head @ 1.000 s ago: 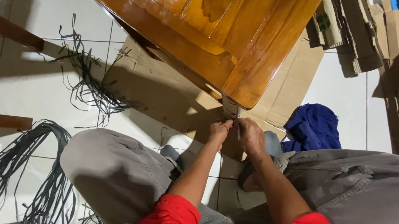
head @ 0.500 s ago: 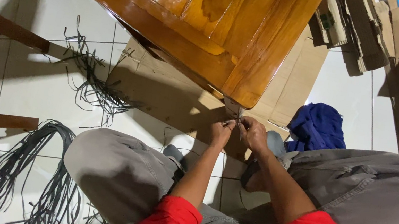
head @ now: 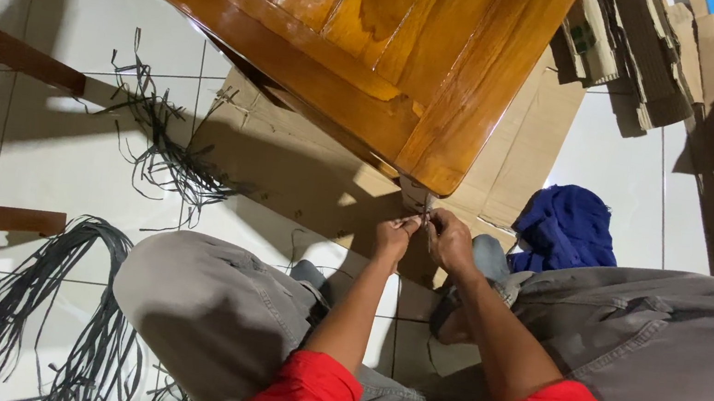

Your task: Wrapping wooden chair legs with cardboard and securing them with plastic ties for protection.

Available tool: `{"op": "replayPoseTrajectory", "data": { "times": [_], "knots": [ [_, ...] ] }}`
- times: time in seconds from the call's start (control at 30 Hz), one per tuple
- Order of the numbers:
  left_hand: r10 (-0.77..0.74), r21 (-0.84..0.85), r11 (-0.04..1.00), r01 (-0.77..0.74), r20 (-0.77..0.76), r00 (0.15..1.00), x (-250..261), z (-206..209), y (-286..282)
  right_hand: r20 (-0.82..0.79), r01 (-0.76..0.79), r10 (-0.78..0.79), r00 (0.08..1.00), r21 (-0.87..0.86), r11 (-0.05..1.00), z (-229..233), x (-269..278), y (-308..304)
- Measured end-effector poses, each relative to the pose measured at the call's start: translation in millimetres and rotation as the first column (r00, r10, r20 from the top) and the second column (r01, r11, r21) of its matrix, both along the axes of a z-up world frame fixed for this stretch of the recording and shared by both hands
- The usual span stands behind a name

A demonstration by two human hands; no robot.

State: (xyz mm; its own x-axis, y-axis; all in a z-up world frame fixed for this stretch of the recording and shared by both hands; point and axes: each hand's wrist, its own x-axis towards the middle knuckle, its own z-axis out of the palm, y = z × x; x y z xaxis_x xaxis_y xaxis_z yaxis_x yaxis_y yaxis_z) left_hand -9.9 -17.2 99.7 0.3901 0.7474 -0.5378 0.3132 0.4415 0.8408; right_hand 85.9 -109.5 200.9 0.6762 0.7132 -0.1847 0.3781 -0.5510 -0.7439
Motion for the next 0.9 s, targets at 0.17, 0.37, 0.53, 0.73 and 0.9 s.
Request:
{"op": "replayPoseTrajectory", "data": {
  "times": [0.17,0.37,0.53,0.73,0.9],
  "knots": [
    [-0.019,-0.007,1.000,0.019,0.011,1.000,4.5,-17.3,1.5,-0.027,0.008,-0.008,1.000,0.006,1.000,-8.4,1.0,-1.8],
    [-0.056,0.008,0.998,0.056,-0.041,0.998,-1.2,-16.8,2.5,-0.128,0.064,-0.064,0.990,-0.001,0.998,-10.7,0.5,-1.3],
    [-0.053,0.055,0.997,0.060,-0.134,0.990,-3.2,-7.5,4.4,-0.193,0.104,-0.105,0.976,-0.011,0.994,-16.9,1.1,0.2],
    [-0.104,0.180,0.974,0.136,-0.180,0.978,1.1,-20.6,6.0,-0.255,0.147,-0.145,0.956,-0.009,0.989,-3.0,-1.9,0.4],
    [-0.126,0.164,0.966,0.198,-0.369,0.921,0.2,45.7,2.6,-0.165,0.165,-0.174,0.971,-0.064,0.984,5.0,-4.3,1.8]
  ]
}}
